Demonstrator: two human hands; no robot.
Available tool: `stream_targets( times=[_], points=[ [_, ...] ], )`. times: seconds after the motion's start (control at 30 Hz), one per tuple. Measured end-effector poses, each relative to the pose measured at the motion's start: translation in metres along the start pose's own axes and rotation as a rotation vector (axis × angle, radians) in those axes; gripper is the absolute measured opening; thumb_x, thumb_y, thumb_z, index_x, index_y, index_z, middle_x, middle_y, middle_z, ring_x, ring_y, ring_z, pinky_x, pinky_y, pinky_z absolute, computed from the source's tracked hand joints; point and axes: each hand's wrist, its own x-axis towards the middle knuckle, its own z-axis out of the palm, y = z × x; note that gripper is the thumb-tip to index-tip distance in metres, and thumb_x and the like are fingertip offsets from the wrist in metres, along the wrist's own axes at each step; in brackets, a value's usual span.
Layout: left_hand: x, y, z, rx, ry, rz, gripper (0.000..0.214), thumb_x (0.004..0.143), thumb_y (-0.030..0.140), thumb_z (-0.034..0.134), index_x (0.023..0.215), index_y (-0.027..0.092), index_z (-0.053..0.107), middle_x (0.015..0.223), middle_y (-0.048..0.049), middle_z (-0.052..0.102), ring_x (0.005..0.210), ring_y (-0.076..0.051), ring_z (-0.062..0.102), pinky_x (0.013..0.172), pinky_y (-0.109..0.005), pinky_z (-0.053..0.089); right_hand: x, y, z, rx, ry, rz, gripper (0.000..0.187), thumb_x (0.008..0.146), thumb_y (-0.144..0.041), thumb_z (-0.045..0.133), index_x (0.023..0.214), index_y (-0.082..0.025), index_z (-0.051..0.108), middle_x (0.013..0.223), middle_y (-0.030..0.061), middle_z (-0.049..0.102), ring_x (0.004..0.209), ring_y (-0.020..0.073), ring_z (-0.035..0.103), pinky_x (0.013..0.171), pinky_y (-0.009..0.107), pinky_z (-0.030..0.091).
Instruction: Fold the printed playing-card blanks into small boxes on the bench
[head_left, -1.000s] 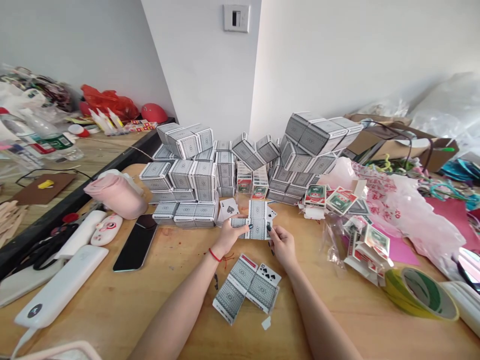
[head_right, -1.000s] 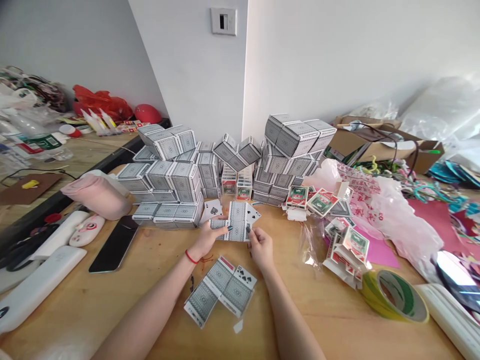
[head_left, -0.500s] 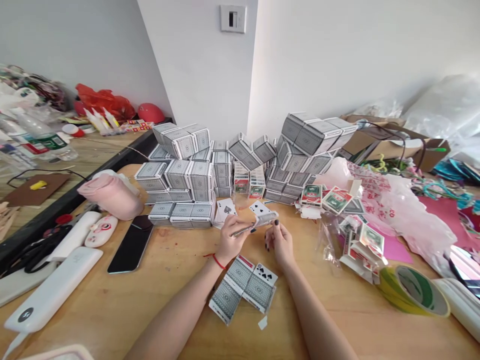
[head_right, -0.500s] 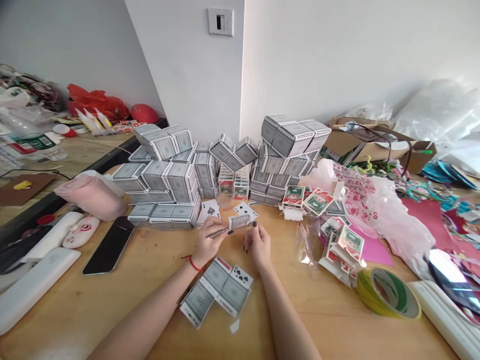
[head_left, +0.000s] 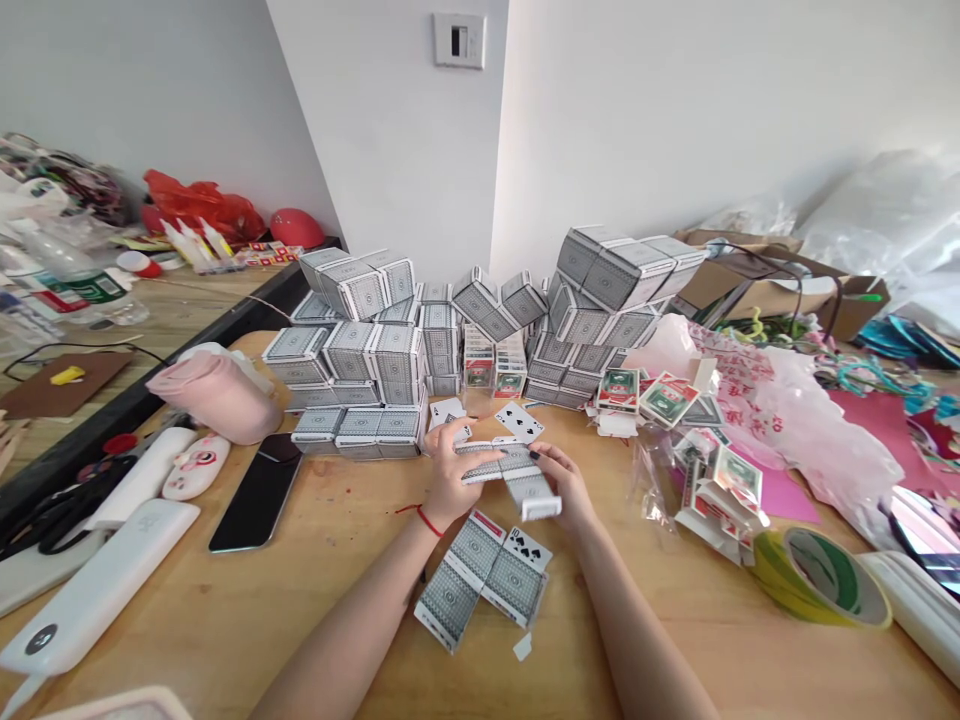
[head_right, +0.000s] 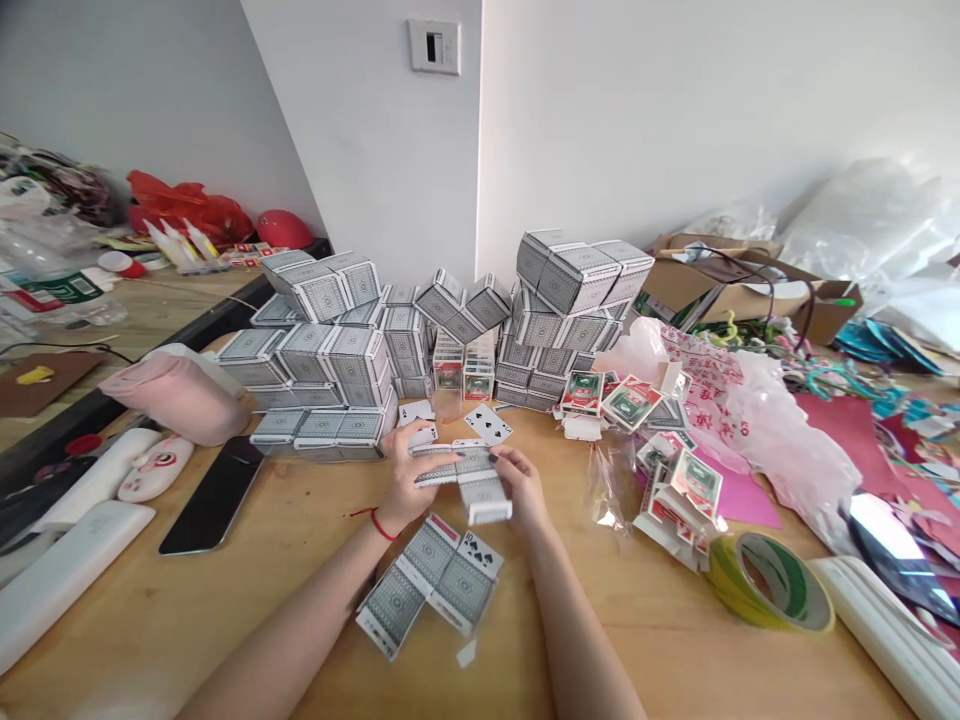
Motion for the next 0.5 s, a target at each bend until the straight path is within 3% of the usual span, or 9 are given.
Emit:
stream_targets(
  times=[0.07, 0.17, 0.27, 0.33, 0.4, 0.5],
  points=[
    [0.001, 0.0, 0.002, -0.095, 0.044, -0.109, 0.041, 0.071, 0.017, 0.057, 0.109, 0.029, 0.058, 0.121, -0.0074, 0.039, 0.114, -0.025, 0.038, 0.098, -0.041, 0.028, 0.001, 0.001, 0.0, 0.023, -0.027, -0.002, 0.031, 0.059, -0.022, 0.071, 0.088, -0.019, 0.058, 0.068, -0.0011, 0.065, 0.054, 0.0125, 0.058, 0.049, 0.023, 0.046],
    [0.003, -0.004, 0.008, -0.462, 0.068, -0.361, 0.062, 0.073, 0.026, 0.057, 0.13, 0.025, 0.033, 0.124, -0.0098, 0.043, 0.11, -0.022, 0.045, 0.095, -0.036, 0.035, 0.003, 0.003, 0.0, 0.051, -0.042, -0.011, 0.045, 0.059, -0.02, 0.072, 0.1, -0.021, 0.054, 0.08, 0.0022, 0.067, 0.066, 0.015, 0.062, 0.06, 0.027, 0.049],
    [0.004, -0.007, 0.013, -0.946, -0.02, -0.65, 0.047, 0.077, 0.046, 0.047, 0.116, 0.018, 0.05, 0.11, -0.01, 0.057, 0.104, -0.022, 0.052, 0.088, -0.035, 0.042, 0.005, 0.004, -0.003, 0.025, -0.009, -0.043, 0.04, 0.058, -0.022, 0.073, 0.095, -0.018, 0.058, 0.086, 0.0055, 0.068, 0.071, 0.0158, 0.063, 0.064, 0.027, 0.049],
    [0.004, -0.008, 0.015, -1.183, -0.122, -0.8, 0.054, 0.076, 0.057, 0.04, 0.102, 0.014, 0.058, 0.099, -0.0115, 0.063, 0.098, -0.024, 0.057, 0.082, -0.037, 0.046, 0.007, 0.006, -0.005, -0.034, 0.022, -0.077, 0.034, 0.058, -0.025, 0.072, 0.088, -0.016, 0.06, 0.085, 0.007, 0.068, 0.069, 0.0161, 0.062, 0.061, 0.027, 0.049],
    [0.004, -0.006, 0.015, -1.263, -0.206, -0.864, 0.049, 0.071, 0.054, 0.051, 0.097, 0.014, 0.06, 0.094, -0.0108, 0.065, 0.092, -0.024, 0.059, 0.077, -0.037, 0.048, 0.008, 0.008, -0.006, -0.118, 0.059, -0.124, 0.033, 0.06, -0.029, 0.071, 0.087, -0.015, 0.06, 0.081, 0.0071, 0.068, 0.065, 0.0161, 0.062, 0.057, 0.027, 0.048],
    [0.002, -0.004, 0.017, -1.13, -0.232, -0.885, 0.036, 0.06, 0.031, 0.07, 0.091, 0.015, 0.061, 0.092, -0.0069, 0.067, 0.083, -0.021, 0.062, 0.074, -0.035, 0.05, 0.009, 0.014, -0.006, -0.257, 0.099, -0.212, 0.032, 0.063, -0.034, 0.068, 0.088, -0.016, 0.059, 0.081, 0.0069, 0.069, 0.067, 0.0177, 0.062, 0.061, 0.03, 0.049]
  ],
)
